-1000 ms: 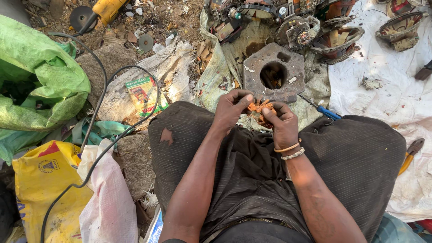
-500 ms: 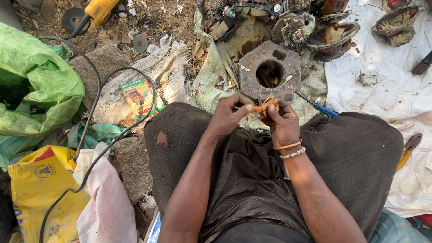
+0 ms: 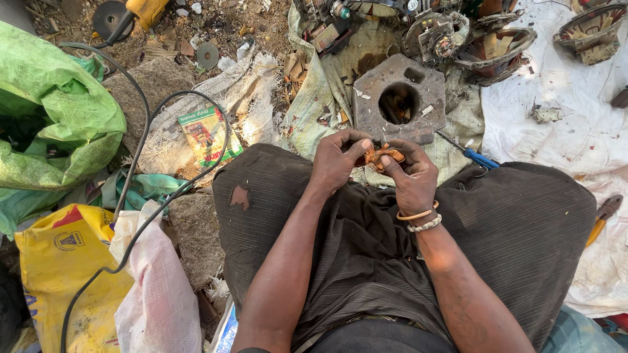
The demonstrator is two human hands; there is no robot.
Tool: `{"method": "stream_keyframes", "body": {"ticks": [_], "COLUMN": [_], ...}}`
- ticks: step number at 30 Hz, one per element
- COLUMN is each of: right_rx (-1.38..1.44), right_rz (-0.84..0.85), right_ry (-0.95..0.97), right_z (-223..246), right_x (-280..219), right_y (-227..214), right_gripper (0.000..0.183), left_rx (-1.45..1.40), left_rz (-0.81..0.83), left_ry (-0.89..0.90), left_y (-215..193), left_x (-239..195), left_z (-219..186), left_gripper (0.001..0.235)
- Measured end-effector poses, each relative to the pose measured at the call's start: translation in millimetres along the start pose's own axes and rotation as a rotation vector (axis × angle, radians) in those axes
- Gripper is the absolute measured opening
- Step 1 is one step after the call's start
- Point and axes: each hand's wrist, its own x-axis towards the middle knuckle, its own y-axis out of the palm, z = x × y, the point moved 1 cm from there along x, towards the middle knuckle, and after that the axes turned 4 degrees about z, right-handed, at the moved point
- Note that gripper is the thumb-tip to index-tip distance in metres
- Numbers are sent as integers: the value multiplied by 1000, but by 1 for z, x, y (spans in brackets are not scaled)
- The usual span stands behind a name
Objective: The person sits on the ground and uses a hammer to repeatedly strike a bundle of orange copper wire, separating the strands. The person then gathers the loosened copper strands by hand and places them into a nearby container.
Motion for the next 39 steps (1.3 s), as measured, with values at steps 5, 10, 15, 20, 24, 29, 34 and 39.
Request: {"method": "stream_keyframes", "body": {"ticks": [5,10,15,20,24,29,34,39], "right_rx": [33,-262,146,36,35,35,-47,-74], "right_rz": [-52,36,-128,-102,-91,16,172,108], "right_ry": [67,50,30,10,34,121,44,19], "right_z": [-2,-6,-14,-18,-15,-4,10,4], "right_x": [0,0,3,8,10,11,11,11], "right_y": [0,-5,-3,-3,-14,-12,-7,-1], "right_gripper": [41,25,21,23,24,29,56,62], "left_rx": [244,382,50,156,501,415,583,528], "left_rz": [-57,-103,-378,-50,86,157,132,62], "left_ry": [31,242,195,185,382,203,216,182], "left_y": [0,1,8,-1,2,1,1,7], "left_x": [2,-5,-3,-7,-11,-4,-7,-3], "left_z": [3,3,-4,-21,-27,-28,-30,-19], "left_gripper": [17,13,13,17,26,31,30,20]}}
